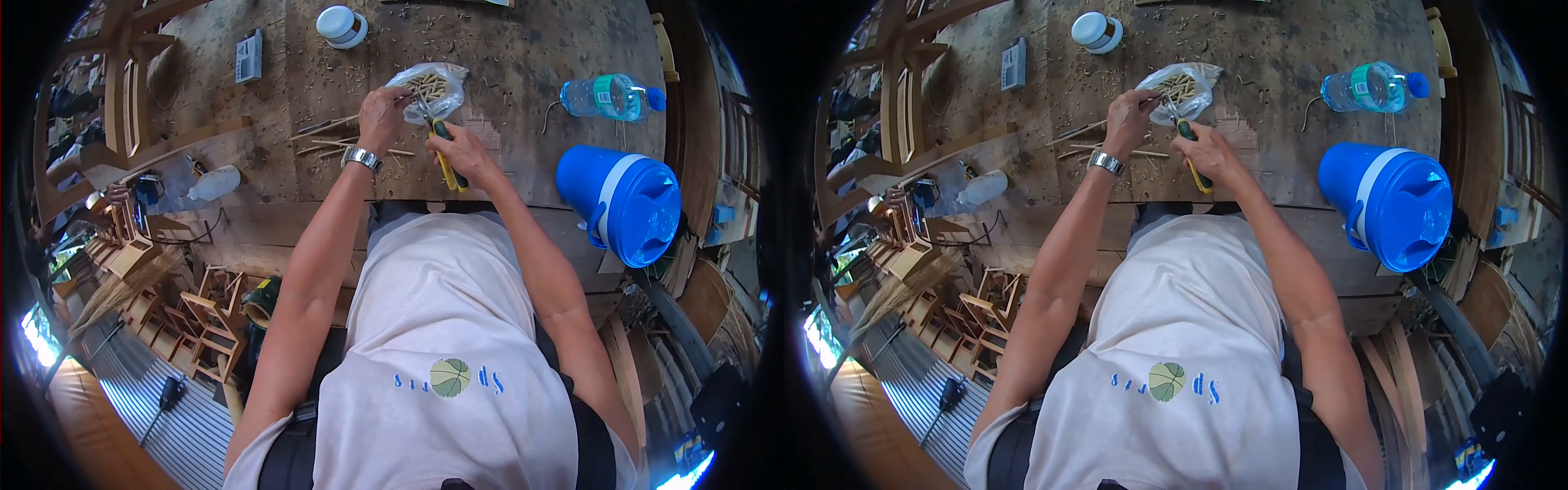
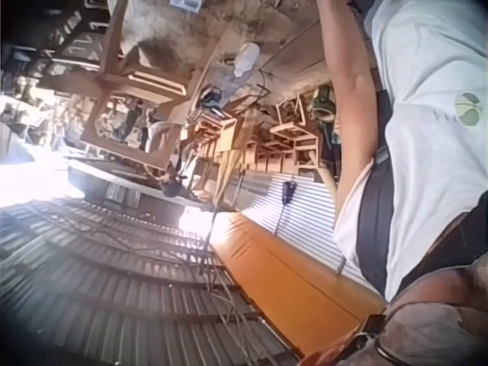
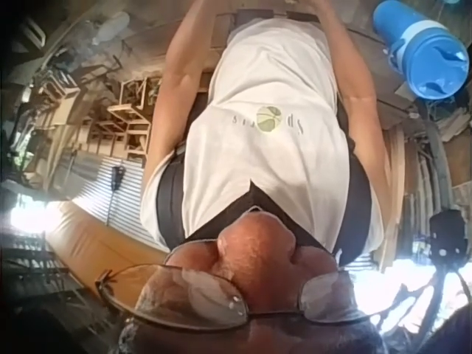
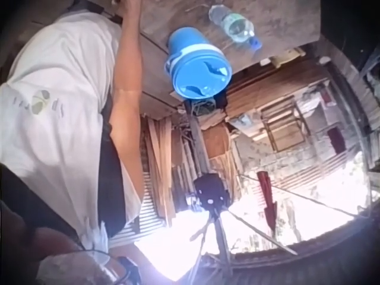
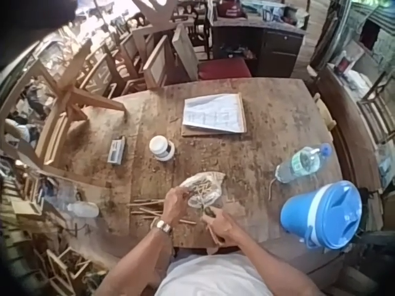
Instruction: Shaping and smoothing small wooden rods using a file and snips at a workbench.
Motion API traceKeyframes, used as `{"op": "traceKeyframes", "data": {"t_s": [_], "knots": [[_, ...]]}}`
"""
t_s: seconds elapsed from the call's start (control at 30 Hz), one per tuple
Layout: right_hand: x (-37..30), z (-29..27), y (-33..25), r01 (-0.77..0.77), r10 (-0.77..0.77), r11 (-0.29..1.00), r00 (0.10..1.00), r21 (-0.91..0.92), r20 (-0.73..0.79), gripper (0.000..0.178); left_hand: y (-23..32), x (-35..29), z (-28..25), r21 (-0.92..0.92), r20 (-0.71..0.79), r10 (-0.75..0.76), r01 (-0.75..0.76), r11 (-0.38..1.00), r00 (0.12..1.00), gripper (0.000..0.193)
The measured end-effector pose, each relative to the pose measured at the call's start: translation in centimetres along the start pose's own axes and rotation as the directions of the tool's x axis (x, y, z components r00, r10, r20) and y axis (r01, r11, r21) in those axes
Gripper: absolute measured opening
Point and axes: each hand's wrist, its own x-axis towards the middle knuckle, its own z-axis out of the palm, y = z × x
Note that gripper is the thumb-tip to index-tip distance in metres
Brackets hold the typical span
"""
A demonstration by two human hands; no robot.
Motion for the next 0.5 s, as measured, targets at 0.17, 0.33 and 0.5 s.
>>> {"op": "traceKeyframes", "data": {"t_s": [0.17, 0.33, 0.5], "knots": [[0.18, -0.38, 0.38, -0.001, 0.001, 1.0, 1.0, -0.013, 0.011, 0.039, 0.34, 0.35, -0.25, 0.074, 0.023, 0.044, -0.046, 0.996, 0.999, 0.017], [0.1, -0.26, 0.29, -0.033, 0.032, 0.996, 0.999, 0.078, 0.018, 0.039, 0.43, 0.65, -0.19, 0.099, 0.02, 0.081, -0.083, 0.992, 0.997, 0.016], [0.41, -0.31, 0.69, -0.006, 0.002, 0.992, 0.999, 0.126, 0.033, 0.038, 0.57, 0.72, 0.0, 0.127, 0.012, 0.089, -0.09, 0.988, 0.996, 0.015]]}}
